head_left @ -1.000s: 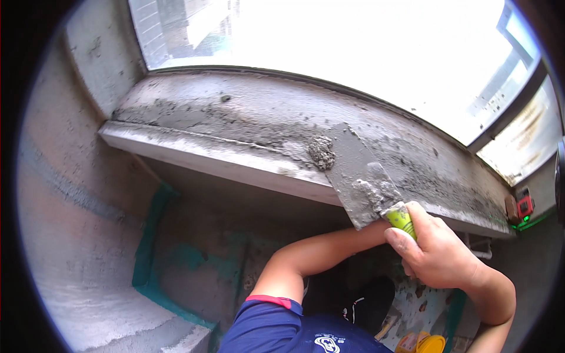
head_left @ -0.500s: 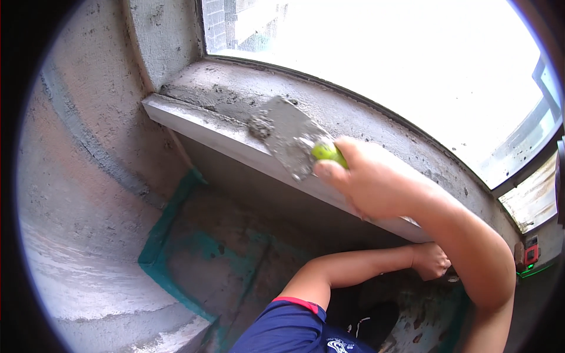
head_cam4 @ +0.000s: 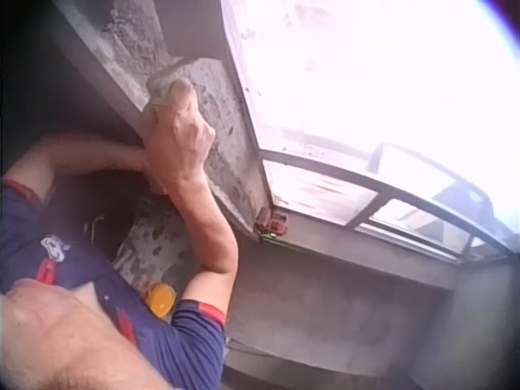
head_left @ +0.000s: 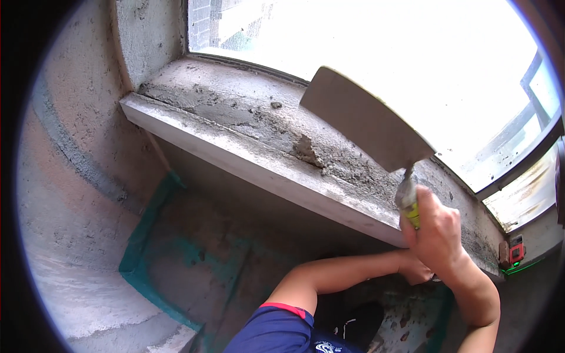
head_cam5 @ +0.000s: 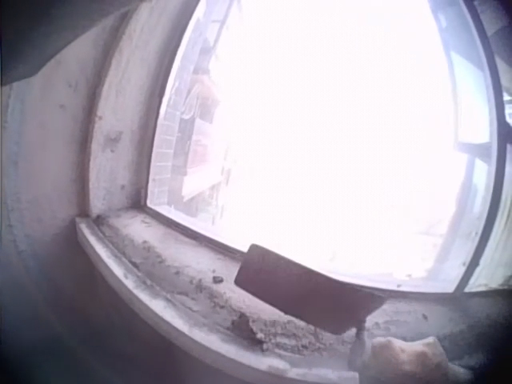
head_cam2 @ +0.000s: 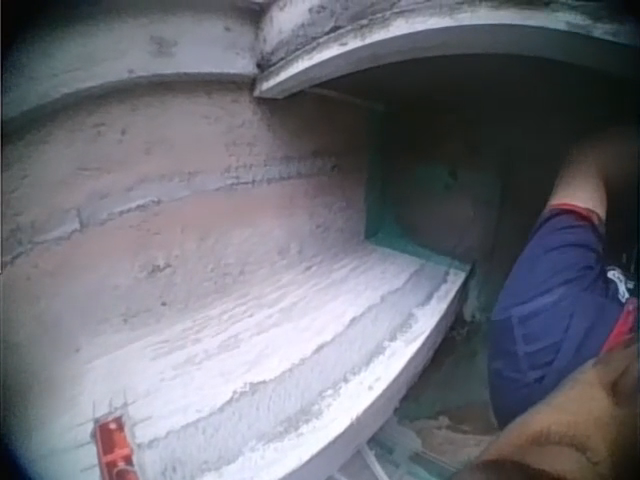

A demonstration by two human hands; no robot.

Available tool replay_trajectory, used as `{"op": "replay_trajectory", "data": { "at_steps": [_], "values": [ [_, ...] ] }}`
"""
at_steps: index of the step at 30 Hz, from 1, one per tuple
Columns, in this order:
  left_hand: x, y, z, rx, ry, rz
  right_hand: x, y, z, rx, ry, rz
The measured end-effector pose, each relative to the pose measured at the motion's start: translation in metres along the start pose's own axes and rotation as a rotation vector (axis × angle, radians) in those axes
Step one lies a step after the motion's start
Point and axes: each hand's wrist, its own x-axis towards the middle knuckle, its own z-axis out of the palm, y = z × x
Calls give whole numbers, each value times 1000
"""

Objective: The person applies plaster to the edges of a concrete wall and window sill using a trowel and a hawk, smoothing the material along the corners and surfaces.

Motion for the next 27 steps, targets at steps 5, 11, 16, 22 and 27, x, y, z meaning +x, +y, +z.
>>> {"op": "replay_trajectory", "data": {
  "at_steps": [5, 11, 16, 22, 27],
  "values": [
    [5, 18, -31, 2243, -673, 988, 31, 4, -17, 264, -145, 141],
    [-4, 31, -9, 2361, -702, 1132, 84, 14, -27, 725, -808, 478],
    [-8, 33, -4, 2385, -732, 1120, 29, 57, -40, 671, -891, 500],
    [-8, 39, -1, 2414, -771, 1152, -88, 120, -85, 761, -709, 862],
    [-9, 42, -2, 2537, -707, 1004, -298, 127, -110, 1129, -123, 1180]
  ]
}}
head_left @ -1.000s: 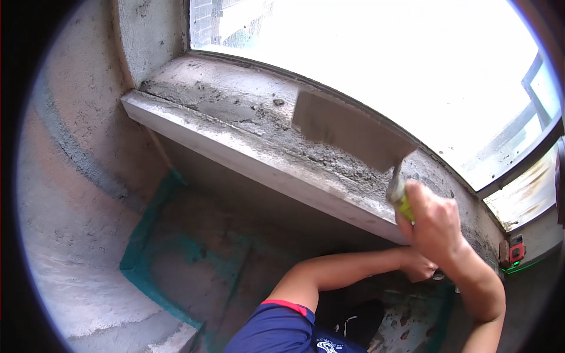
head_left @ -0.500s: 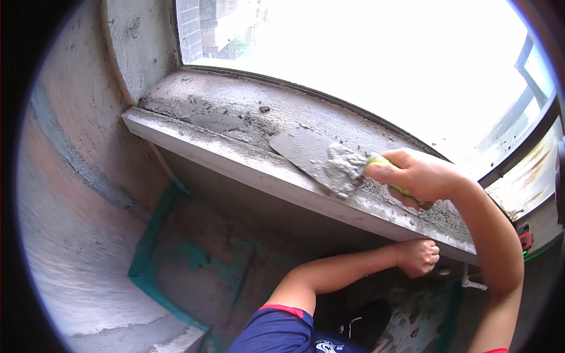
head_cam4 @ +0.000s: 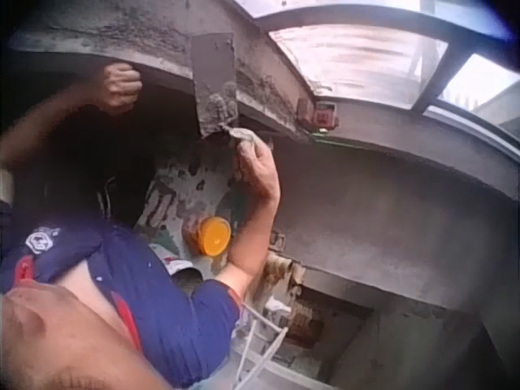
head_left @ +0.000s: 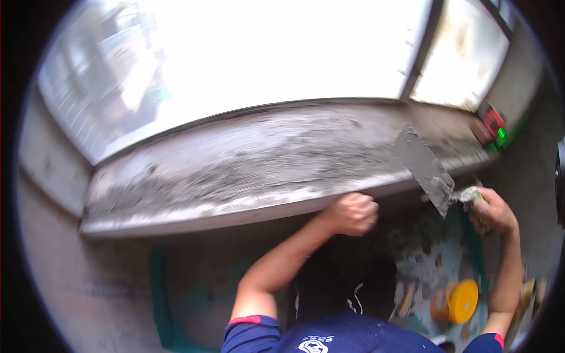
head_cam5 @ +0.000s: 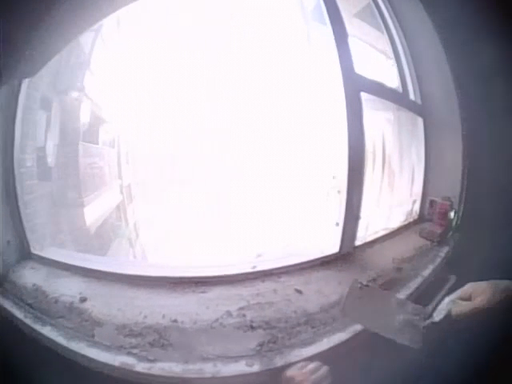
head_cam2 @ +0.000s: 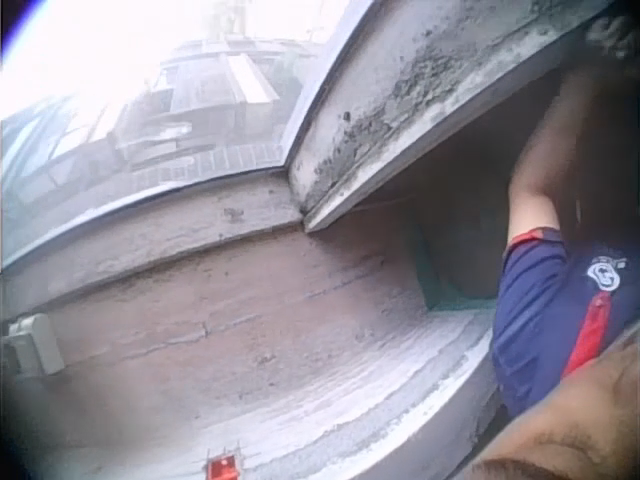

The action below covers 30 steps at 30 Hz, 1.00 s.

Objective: The person applies plaster to the edges of a concrete wall and window sill using a trowel and a hawk, smoothing the material along the corners and surfaces.

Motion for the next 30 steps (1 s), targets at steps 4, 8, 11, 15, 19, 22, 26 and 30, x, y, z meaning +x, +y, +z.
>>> {"op": "replay_trajectory", "data": {
  "at_steps": [4, 8, 11, 15, 19, 22, 26, 30],
  "values": [
    [5, -6, -2, 47, -34, -31, -131, 148, -1, 305, 365, 151],
    [3, -8, 1, 62, -7, -11, -277, 248, 43, 542, 659, 620],
    [23, -4, 0, 123, -77, -9, -413, 310, 86, 506, 998, 884],
    [-14, -17, 3, 253, -166, 26, -503, 318, 121, -101, 864, 1190],
    [49, 28, 8, 344, -17, 122, -488, 350, 129, 140, 671, 1417],
    [47, 21, 12, 317, 10, 186, -451, 400, 148, 145, 480, 1684],
    [53, 20, 7, 389, -10, 209, -388, 461, 167, -123, 467, 1714],
    [58, 28, 1, 356, -98, 156, -363, 471, 168, 161, 674, 1600]
  ]
}}
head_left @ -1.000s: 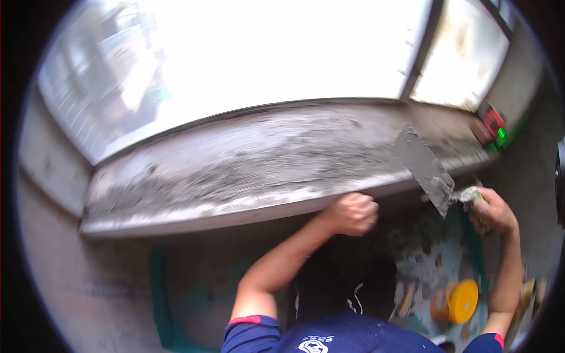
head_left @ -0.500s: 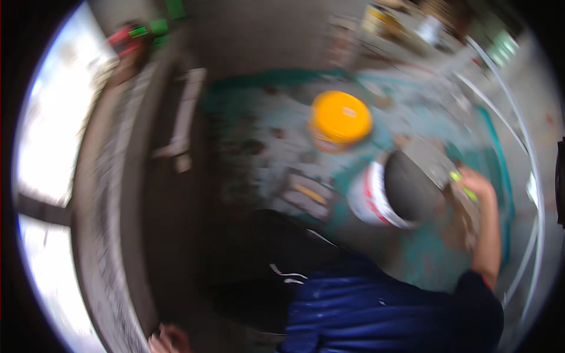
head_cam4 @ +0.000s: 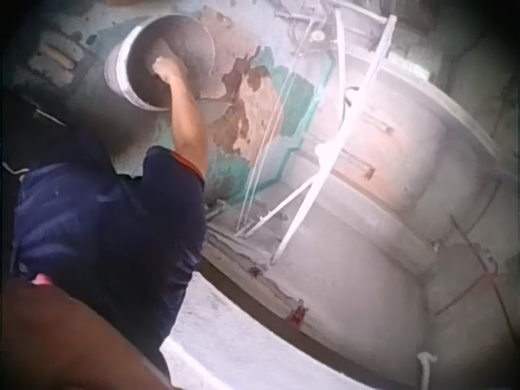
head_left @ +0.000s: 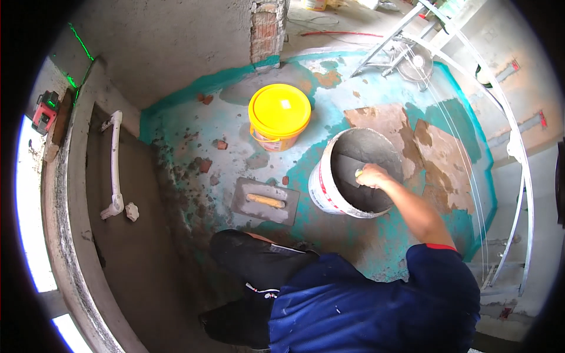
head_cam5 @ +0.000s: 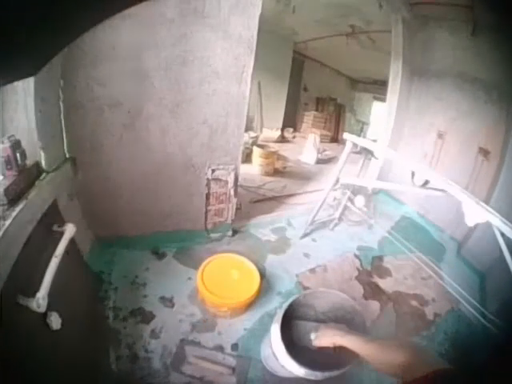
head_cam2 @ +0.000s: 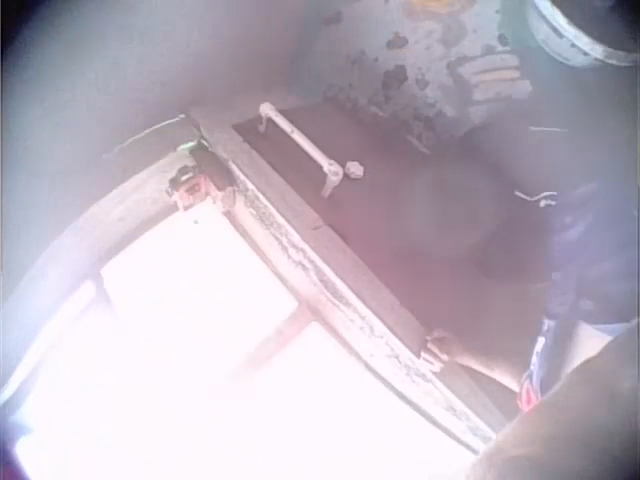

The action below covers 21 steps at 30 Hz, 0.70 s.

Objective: The person applies plaster to the edges of a concrete wall and window sill using a trowel and a hawk, smoothing the material along the corners and surfaces.

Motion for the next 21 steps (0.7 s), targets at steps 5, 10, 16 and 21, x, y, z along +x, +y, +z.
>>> {"op": "replay_trajectory", "data": {
  "at_steps": [5, 10, 16, 21],
  "values": [
    [4, 9, 9, 68, 3, 27, 5, 63, -8, 505, -169, -230],
    [2, 3, 28, 11, 75, 39, -1, 125, -43, 711, -177, -333],
    [-85, -22, 15, 332, -175, -39, -64, 78, -86, 713, 51, -651],
    [-27, -28, 17, -108, 43, -197, -195, -80, -120, 424, -345, -748]
  ]
}}
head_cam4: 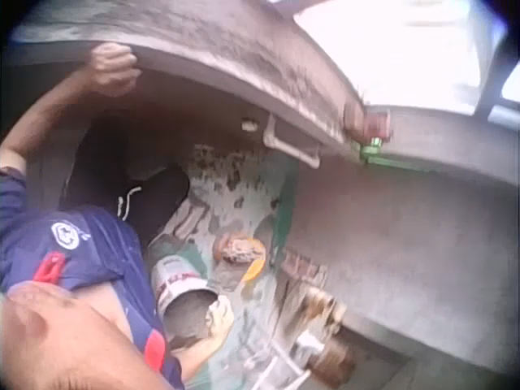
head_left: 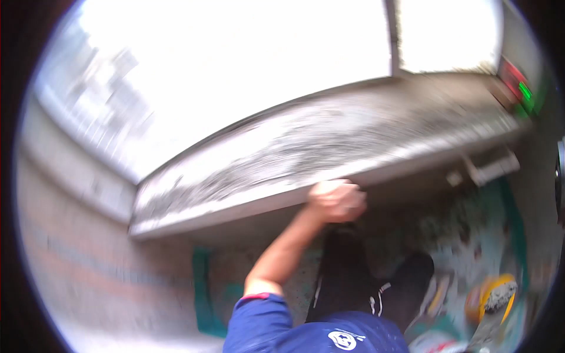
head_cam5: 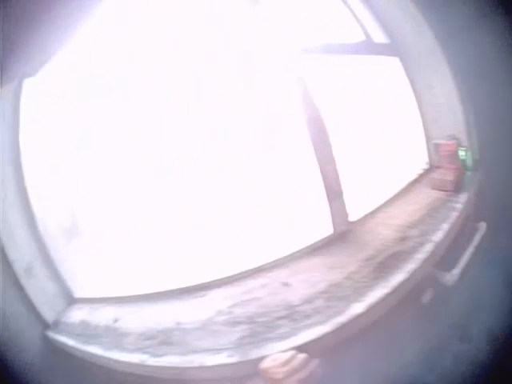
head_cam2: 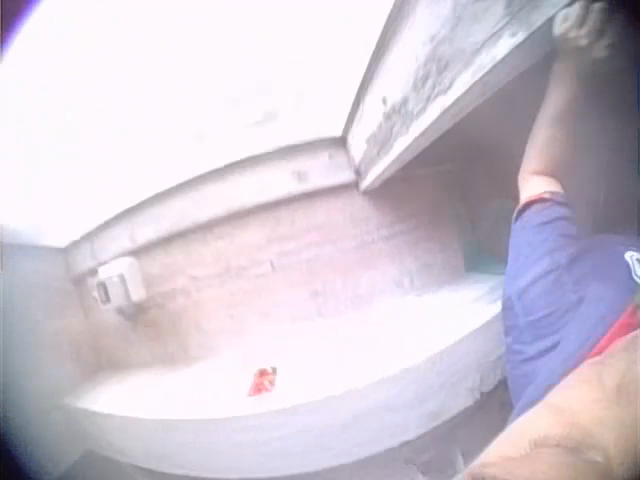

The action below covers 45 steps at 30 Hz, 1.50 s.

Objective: The person applies plaster to the edges of a concrete wall and window sill using a trowel and a hawk, smoothing the material along the corners and surfaces.

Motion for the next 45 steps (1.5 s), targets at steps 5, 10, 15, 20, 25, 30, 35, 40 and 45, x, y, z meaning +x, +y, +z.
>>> {"op": "replay_trajectory", "data": {
  "at_steps": [5, 10, 15, 20, 25, 30, 35, 40, 45],
  "values": [
    [-43, 6, -16, -152, -21, -67, 83, -133, 98, -297, -579, -683],
    [-58, 18, 11, -155, -9, -49, -40, -309, 300, 0, -1124, -773],
    [-66, 32, 54, -807, 250, -392, -117, -368, 443, -875, -779, -1795],
    [-48, 35, 47, -550, 121, -445, -132, -359, 519, -926, -482, -2058],
    [-42, 12, 20, -156, 257, 33, -126, -386, 499, -528, -1065, -1219],
    [-55, 18, 29, -132, 227, 22, -158, -355, 489, -439, -1270, -440],
    [-51, 6, 27, -159, 270, 31, -165, -312, 500, -214, -1448, 214],
    [-56, 6, 25, -180, 261, 13, -190, -292, 544, -112, -1543, 307],
    [-54, 12, 27, -213, 283, -3, -223, -295, 583, -300, -1504, 80]
  ]
}}
